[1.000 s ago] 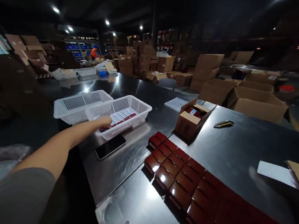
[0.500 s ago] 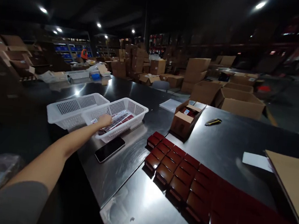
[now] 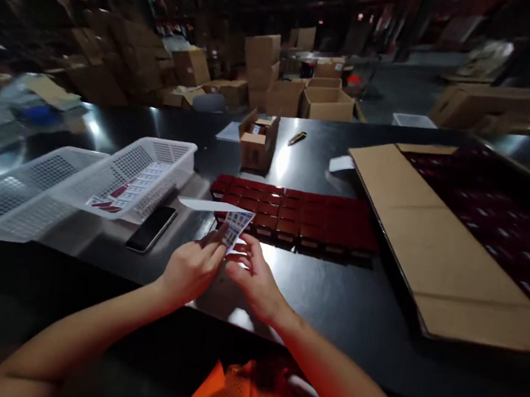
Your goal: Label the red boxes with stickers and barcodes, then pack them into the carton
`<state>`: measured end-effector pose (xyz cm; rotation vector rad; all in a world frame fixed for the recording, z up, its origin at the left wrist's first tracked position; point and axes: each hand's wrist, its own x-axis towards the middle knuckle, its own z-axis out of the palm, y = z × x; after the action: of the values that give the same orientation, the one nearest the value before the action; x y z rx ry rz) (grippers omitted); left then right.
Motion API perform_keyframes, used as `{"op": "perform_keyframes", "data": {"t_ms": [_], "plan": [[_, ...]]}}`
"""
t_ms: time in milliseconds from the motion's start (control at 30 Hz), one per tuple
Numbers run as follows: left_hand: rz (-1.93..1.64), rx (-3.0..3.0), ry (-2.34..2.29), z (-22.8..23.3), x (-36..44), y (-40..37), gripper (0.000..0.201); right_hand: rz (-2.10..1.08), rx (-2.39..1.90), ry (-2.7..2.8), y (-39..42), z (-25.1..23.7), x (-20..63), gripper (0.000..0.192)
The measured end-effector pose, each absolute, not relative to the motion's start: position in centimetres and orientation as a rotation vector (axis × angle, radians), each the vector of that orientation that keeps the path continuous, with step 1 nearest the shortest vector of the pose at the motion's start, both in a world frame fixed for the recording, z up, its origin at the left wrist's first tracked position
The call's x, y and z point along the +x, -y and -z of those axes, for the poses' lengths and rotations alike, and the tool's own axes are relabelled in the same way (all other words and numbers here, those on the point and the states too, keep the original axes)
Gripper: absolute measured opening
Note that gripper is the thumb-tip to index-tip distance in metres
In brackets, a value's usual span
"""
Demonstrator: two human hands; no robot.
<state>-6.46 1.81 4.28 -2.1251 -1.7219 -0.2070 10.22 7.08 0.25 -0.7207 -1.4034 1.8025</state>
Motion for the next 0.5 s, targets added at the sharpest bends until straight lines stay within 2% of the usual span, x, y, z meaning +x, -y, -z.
{"op": "perform_keyframes", "data": {"t_ms": [100, 200, 233, 367, 500], "plan": [[0.508, -2.203, 1.647, -3.1, -3.9, -1.3, 0.02, -1.778, -0.823, 1.214, -7.0, -0.7, 8.4, 0.039], [0.821, -2.372, 1.667, -2.6, -3.7, -2.2, 0.044, -1.715, -0.941, 1.087, -7.0, 0.1, 9.5, 0.029], [0.953, -2.443, 1.687, -2.5, -3.9, -2.6, 0.05, -1.711, -0.951, 1.037, -7.1, 0.2, 10.1, 0.029], [1.513, -2.421, 1.95, -1.9, -4.6, -4.0, 0.044, -1.673, -0.914, 0.874, -7.7, -0.5, 12.5, 0.04], [2.211, -2.223, 2.364, -1.8, -4.4, -5.3, 0.071, -1.613, -0.981, 0.916, -8.1, -1.7, 14.5, 0.051]]}}
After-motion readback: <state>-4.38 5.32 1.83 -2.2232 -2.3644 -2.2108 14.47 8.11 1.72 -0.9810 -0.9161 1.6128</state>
